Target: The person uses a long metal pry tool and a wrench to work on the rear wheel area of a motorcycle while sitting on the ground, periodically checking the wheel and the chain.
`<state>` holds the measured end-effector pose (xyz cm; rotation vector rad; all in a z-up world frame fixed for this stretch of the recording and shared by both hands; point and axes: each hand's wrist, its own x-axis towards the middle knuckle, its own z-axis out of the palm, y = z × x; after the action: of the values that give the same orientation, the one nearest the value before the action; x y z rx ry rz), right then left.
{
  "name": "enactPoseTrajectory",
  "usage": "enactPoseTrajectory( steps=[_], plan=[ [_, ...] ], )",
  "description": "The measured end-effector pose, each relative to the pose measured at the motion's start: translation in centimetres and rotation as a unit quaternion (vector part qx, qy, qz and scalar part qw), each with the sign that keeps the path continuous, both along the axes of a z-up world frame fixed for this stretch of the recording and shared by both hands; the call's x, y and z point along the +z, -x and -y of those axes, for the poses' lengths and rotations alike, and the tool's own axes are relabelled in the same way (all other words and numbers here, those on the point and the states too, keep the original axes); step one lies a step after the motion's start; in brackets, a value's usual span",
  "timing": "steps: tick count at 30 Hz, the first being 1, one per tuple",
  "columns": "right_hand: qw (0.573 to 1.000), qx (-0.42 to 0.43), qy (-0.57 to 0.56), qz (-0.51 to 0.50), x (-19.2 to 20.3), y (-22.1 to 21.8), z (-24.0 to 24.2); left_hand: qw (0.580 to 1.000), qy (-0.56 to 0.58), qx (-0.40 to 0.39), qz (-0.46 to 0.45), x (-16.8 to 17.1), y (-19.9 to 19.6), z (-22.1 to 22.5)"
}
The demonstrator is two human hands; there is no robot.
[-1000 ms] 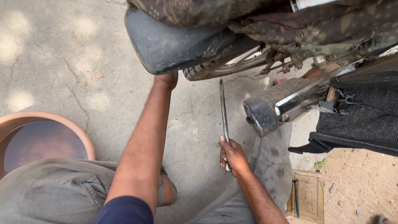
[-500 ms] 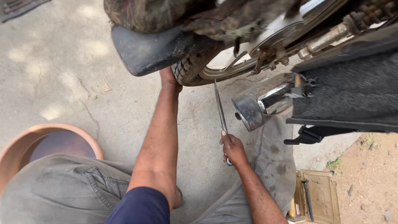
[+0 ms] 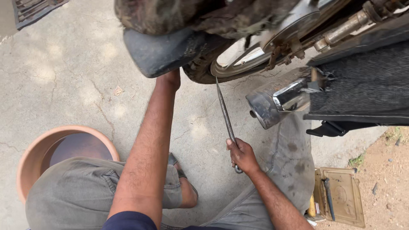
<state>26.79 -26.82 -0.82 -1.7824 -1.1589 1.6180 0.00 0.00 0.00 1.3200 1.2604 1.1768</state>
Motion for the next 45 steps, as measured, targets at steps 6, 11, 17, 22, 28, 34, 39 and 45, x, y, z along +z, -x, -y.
enactPoseTrajectory(
  steps=[6,11,17,22,28,34,39,45],
  plan=[
    [0.994,-0.025,-0.093,-0.055,0.4,3.2,1.4,0.965,-0.025,-0.144,-0.216,12.7,-1.8,4.9],
    [0.988,-0.069,-0.070,-0.121,-0.4,9.6,0.7,0.887,-0.205,-0.201,-0.361,11.9,-1.4,1.9],
    [0.958,-0.057,-0.024,-0.280,-2.0,16.9,-3.8,0.890,-0.068,-0.284,-0.351,12.6,-0.3,0.3],
    [0.977,-0.063,-0.106,-0.172,-2.6,22.8,-7.2,0.890,-0.062,-0.281,-0.352,13.9,0.5,-0.5],
    [0.976,-0.091,-0.076,-0.182,-0.4,24.5,-7.0,0.890,-0.057,-0.284,-0.353,14.6,0.9,-0.6],
    [0.993,-0.078,0.057,0.062,3.8,8.0,-3.3,0.892,-0.049,-0.287,-0.347,13.3,0.9,-0.7],
    [0.999,-0.034,0.000,0.030,5.0,4.6,-2.7,0.889,-0.041,-0.294,-0.350,13.0,0.3,-0.4],
    [0.982,-0.159,-0.086,-0.046,-0.2,12.7,-1.8,0.886,-0.036,-0.292,-0.359,13.4,0.6,-0.1]
  ],
)
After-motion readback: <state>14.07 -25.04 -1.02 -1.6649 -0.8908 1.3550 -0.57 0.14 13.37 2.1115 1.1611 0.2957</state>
